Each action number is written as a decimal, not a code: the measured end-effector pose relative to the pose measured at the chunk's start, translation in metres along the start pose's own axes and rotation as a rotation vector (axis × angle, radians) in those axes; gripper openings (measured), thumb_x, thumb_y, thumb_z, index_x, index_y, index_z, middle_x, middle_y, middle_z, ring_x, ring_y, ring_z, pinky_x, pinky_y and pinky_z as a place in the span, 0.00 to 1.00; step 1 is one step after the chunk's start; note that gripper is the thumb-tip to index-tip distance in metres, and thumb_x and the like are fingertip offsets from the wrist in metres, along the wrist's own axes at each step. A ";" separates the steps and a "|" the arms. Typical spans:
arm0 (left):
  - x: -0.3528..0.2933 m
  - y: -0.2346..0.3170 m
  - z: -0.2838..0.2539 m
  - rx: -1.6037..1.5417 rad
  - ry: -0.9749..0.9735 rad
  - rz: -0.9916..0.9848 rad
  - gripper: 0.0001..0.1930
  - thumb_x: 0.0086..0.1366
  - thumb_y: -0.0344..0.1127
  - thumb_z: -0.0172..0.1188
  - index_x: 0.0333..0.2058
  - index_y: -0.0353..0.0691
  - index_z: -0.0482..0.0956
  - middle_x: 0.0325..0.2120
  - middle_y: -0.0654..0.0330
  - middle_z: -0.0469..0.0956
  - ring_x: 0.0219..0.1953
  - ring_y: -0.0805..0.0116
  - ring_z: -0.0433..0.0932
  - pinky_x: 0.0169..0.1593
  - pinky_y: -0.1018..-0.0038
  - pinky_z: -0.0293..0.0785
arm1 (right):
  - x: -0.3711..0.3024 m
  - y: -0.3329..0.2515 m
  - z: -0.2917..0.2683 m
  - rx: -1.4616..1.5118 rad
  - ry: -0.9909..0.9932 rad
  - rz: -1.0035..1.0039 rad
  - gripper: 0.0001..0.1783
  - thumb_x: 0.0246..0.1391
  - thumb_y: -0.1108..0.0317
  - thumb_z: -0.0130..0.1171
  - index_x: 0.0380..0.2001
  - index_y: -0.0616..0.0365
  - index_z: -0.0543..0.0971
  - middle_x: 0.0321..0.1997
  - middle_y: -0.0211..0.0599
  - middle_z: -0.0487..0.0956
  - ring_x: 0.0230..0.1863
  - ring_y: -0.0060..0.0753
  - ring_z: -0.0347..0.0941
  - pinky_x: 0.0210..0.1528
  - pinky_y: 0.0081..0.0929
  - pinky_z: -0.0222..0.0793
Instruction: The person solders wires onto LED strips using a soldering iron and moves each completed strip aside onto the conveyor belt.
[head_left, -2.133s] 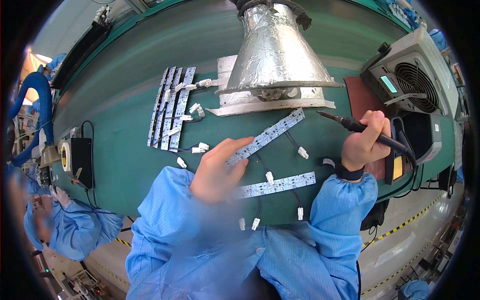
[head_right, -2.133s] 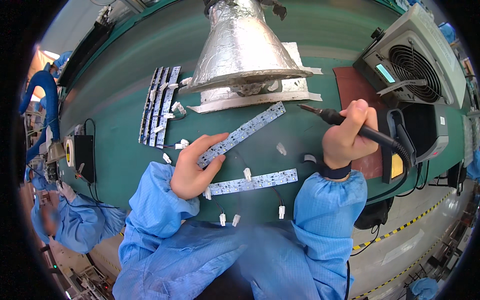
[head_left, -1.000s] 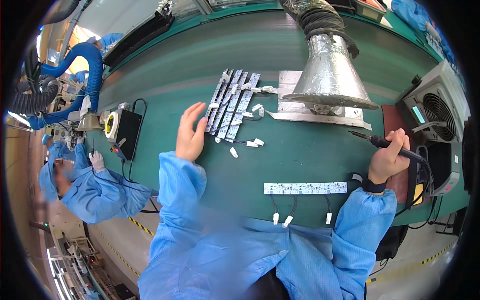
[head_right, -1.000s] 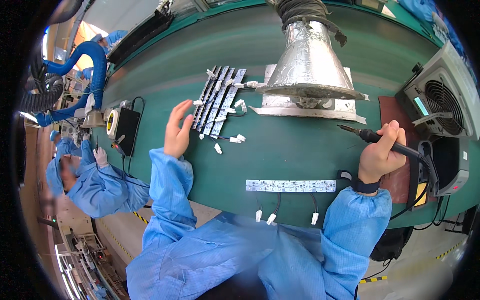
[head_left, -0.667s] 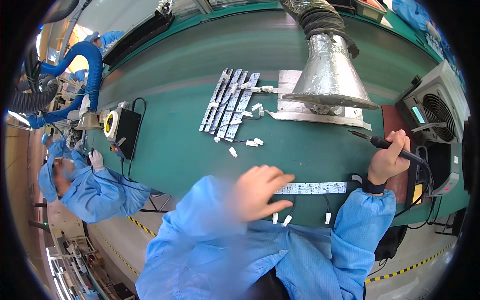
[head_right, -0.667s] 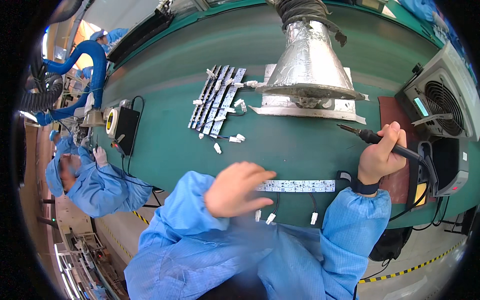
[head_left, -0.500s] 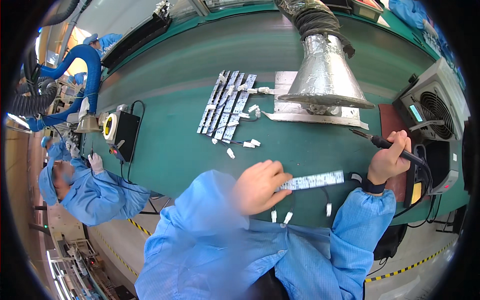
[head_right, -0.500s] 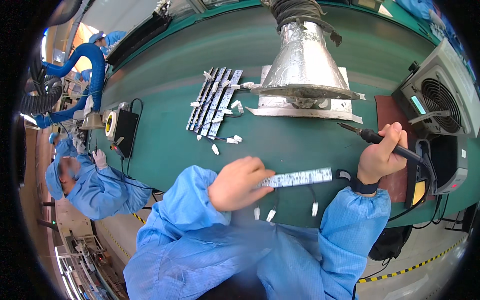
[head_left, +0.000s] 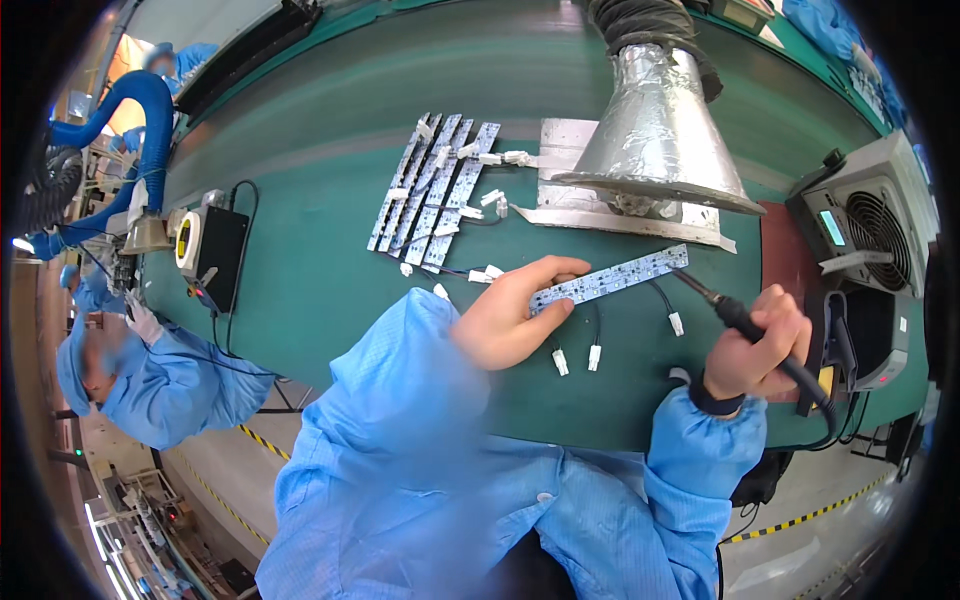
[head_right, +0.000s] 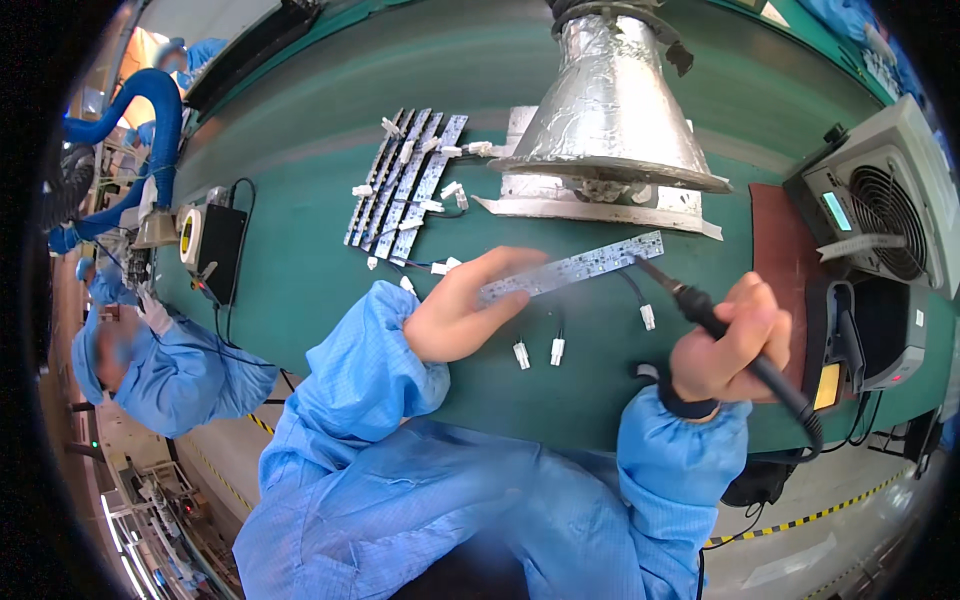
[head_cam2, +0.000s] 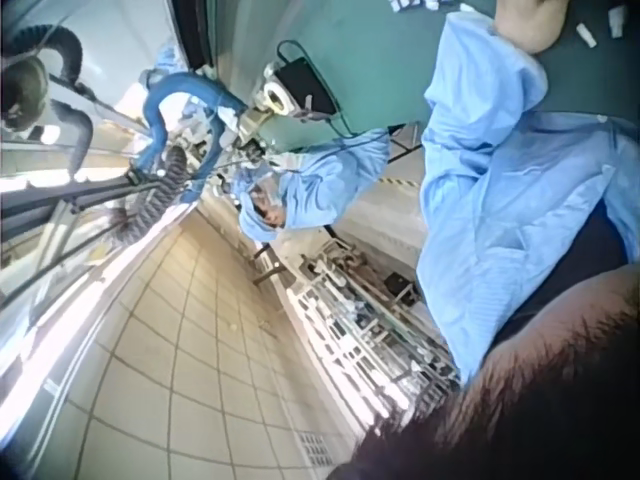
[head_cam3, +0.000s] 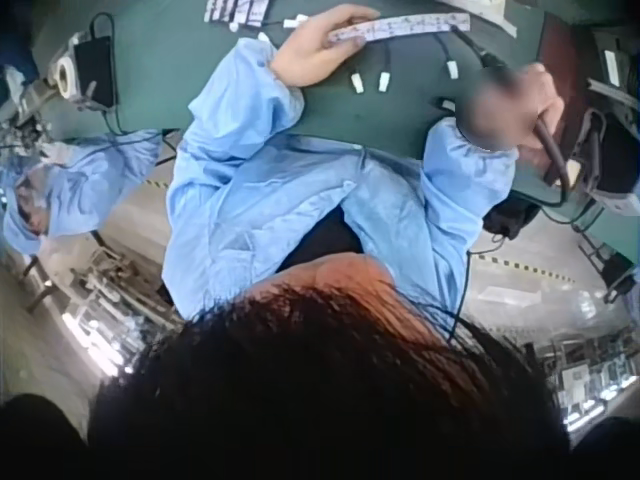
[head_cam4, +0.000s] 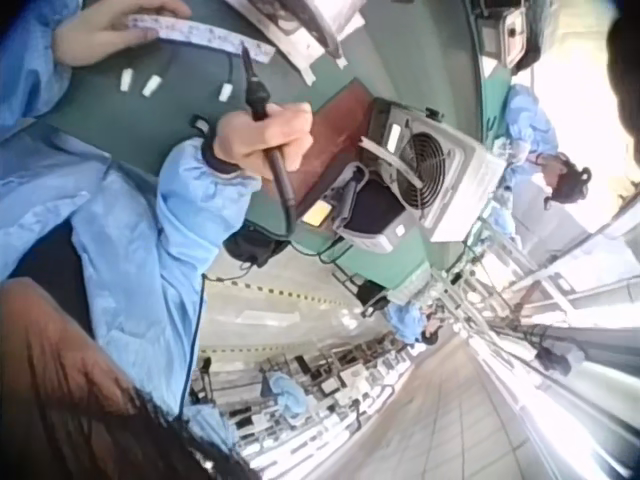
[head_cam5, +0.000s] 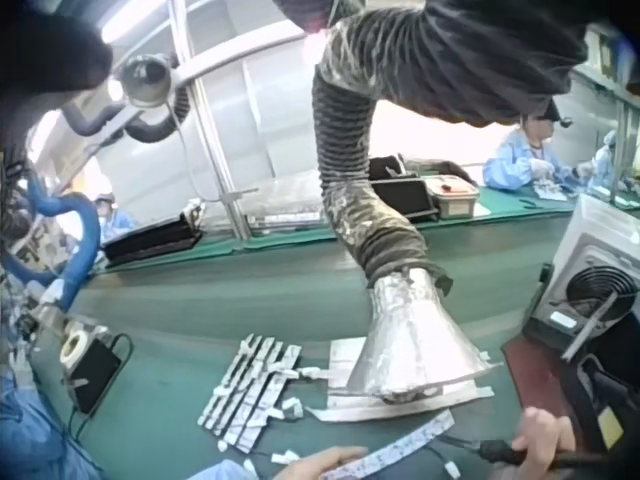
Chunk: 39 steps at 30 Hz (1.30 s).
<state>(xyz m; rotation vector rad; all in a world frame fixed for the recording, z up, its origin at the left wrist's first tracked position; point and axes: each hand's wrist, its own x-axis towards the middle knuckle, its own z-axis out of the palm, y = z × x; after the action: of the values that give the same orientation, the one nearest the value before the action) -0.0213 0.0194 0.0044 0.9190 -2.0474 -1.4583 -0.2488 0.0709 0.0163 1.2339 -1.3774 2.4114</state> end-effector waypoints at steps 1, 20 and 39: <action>-0.001 -0.002 0.001 0.032 0.023 0.023 0.19 0.61 0.24 0.52 0.53 0.32 0.69 0.46 0.51 0.75 0.49 0.61 0.74 0.53 0.70 0.68 | -0.008 -0.002 -0.001 -0.007 -0.057 -0.027 0.19 0.56 0.69 0.45 0.12 0.58 0.58 0.11 0.31 0.55 0.15 0.22 0.48 0.19 0.24 0.43; -0.001 -0.005 0.007 0.030 0.105 -0.007 0.18 0.61 0.22 0.51 0.51 0.32 0.69 0.41 0.50 0.77 0.44 0.62 0.78 0.48 0.71 0.73 | -0.037 -0.018 0.017 0.015 -0.612 -0.141 0.13 0.54 0.70 0.44 0.18 0.59 0.60 0.09 0.32 0.59 0.08 0.26 0.51 0.12 0.26 0.44; -0.001 -0.008 0.008 -0.024 0.089 -0.039 0.18 0.63 0.23 0.51 0.52 0.31 0.68 0.43 0.50 0.77 0.45 0.65 0.77 0.49 0.72 0.72 | -0.038 -0.018 0.020 0.022 -0.627 -0.147 0.13 0.55 0.69 0.45 0.19 0.60 0.61 0.09 0.32 0.59 0.09 0.26 0.51 0.12 0.26 0.43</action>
<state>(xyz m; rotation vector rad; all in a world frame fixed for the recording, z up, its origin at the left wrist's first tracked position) -0.0239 0.0229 -0.0061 1.0016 -1.9545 -1.4324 -0.2037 0.0769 0.0075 2.1319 -1.3120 2.0213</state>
